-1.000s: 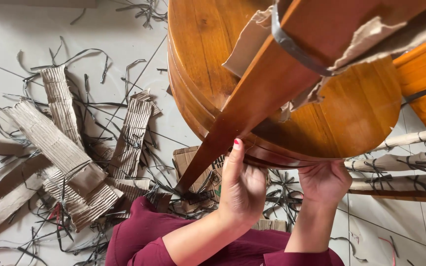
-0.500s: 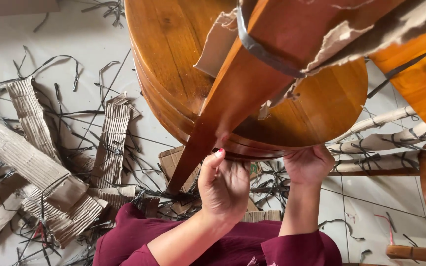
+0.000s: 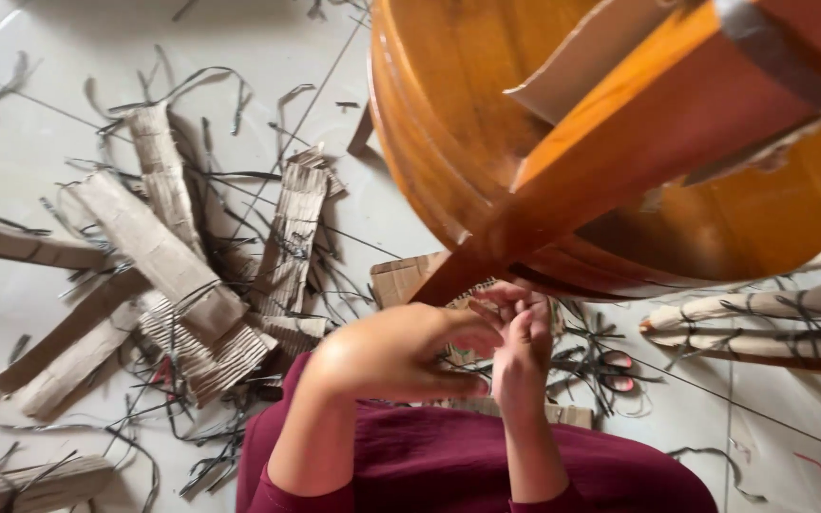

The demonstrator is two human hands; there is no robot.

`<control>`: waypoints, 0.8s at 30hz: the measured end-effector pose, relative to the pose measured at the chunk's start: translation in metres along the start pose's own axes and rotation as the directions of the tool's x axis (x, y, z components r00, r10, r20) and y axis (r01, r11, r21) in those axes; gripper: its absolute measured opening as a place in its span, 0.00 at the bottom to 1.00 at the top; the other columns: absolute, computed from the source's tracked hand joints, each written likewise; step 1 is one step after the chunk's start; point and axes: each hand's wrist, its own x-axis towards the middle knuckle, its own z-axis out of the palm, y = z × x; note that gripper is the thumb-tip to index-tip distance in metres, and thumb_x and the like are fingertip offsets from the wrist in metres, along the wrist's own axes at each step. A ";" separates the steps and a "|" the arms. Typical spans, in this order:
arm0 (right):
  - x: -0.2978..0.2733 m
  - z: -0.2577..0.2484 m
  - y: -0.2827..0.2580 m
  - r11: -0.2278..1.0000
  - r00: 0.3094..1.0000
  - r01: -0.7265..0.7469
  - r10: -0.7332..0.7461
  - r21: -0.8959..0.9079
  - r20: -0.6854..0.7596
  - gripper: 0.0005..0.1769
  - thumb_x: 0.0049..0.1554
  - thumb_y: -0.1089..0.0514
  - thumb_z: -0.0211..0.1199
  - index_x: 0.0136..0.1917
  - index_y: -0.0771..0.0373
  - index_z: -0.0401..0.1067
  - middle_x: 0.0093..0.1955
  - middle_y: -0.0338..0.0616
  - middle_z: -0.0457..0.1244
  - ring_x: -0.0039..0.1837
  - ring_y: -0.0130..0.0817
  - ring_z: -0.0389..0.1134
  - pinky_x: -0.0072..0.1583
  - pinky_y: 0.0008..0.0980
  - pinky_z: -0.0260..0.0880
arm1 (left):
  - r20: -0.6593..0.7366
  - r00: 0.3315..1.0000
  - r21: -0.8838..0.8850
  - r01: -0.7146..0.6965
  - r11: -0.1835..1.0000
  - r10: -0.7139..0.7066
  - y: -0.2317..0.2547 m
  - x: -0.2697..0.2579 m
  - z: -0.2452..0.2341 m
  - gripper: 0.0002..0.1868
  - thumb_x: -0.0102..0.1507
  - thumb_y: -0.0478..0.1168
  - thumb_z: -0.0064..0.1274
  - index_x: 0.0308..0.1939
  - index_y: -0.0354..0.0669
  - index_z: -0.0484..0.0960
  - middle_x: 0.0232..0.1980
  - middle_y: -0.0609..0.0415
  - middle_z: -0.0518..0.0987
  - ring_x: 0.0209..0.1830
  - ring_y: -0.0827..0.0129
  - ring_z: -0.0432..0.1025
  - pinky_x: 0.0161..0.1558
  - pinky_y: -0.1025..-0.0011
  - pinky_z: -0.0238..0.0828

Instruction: Wrapping a wooden chair leg with corrugated cardboard and securing it with twisted wire for protection.

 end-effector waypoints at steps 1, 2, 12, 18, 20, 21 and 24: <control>0.003 -0.001 0.012 1.000 1.000 -0.001 0.001 0.006 0.011 0.16 0.70 0.46 0.43 0.62 0.57 0.62 0.58 0.46 0.65 0.63 0.39 0.68 0.65 0.47 0.70 | -0.010 1.000 0.005 0.005 1.000 -0.005 -0.005 -0.007 -0.009 0.26 0.61 0.46 0.54 0.58 0.34 0.78 0.55 0.34 0.83 0.57 0.37 0.76 0.59 0.39 0.70; 0.006 -0.001 0.024 0.995 0.997 0.074 -0.076 0.073 0.033 0.21 0.67 0.42 0.47 0.68 0.53 0.57 0.64 0.44 0.61 0.68 0.39 0.63 0.70 0.51 0.63 | -0.168 0.985 -0.043 0.026 0.999 -0.032 -0.010 -0.015 -0.018 0.24 0.63 0.49 0.52 0.55 0.35 0.81 0.51 0.36 0.85 0.54 0.39 0.79 0.57 0.41 0.73; 0.022 -0.005 0.012 0.976 0.976 0.216 -0.215 0.034 -0.046 0.38 0.63 0.46 0.58 0.81 0.56 0.49 0.75 0.45 0.56 0.75 0.34 0.56 0.78 0.52 0.56 | -0.623 0.713 -0.773 -0.501 0.388 -0.321 -0.068 0.063 -0.028 0.35 0.64 0.62 0.44 0.55 0.31 0.76 0.43 0.40 0.83 0.06 0.83 0.54 0.05 0.80 0.39; 0.018 0.040 -0.024 0.938 0.954 0.286 -0.298 -0.195 -0.035 0.43 0.57 0.54 0.68 0.80 0.63 0.52 0.69 0.47 0.60 0.73 0.31 0.57 0.79 0.50 0.55 | -0.734 0.622 -0.679 -0.691 0.250 -0.274 -0.067 0.084 -0.004 0.26 0.73 0.54 0.46 0.61 0.32 0.74 0.32 0.43 0.82 0.27 0.59 0.81 0.36 0.59 0.83; 0.021 0.010 -0.015 0.953 0.955 0.258 -0.277 -0.156 -0.110 0.38 0.56 0.59 0.69 0.75 0.62 0.57 0.63 0.44 0.62 0.68 0.31 0.62 0.76 0.44 0.61 | -0.701 0.640 -0.711 -0.658 0.248 -0.314 -0.104 0.107 0.022 0.29 0.73 0.55 0.45 0.67 0.33 0.70 0.42 0.42 0.81 0.36 0.58 0.81 0.42 0.56 0.81; 0.023 -0.005 -0.012 0.965 0.950 0.238 -0.254 -0.107 -0.182 0.34 0.55 0.65 0.70 0.71 0.61 0.62 0.57 0.41 0.64 0.63 0.30 0.68 0.73 0.38 0.67 | -0.672 0.653 -0.738 -0.626 0.251 -0.349 -0.122 0.118 0.036 0.33 0.72 0.57 0.45 0.72 0.34 0.67 0.52 0.40 0.80 0.44 0.57 0.80 0.48 0.52 0.79; 0.024 0.027 -0.080 0.976 0.977 0.210 -0.212 -0.062 -0.023 0.17 0.55 0.59 0.73 0.53 0.62 0.69 0.48 0.34 0.66 0.48 0.23 0.63 0.61 0.21 0.64 | -0.586 0.760 -0.808 -0.570 0.144 -0.280 -0.032 0.075 0.024 0.27 0.71 0.49 0.36 0.67 0.31 0.65 0.64 0.37 0.72 0.58 0.58 0.70 0.58 0.62 0.69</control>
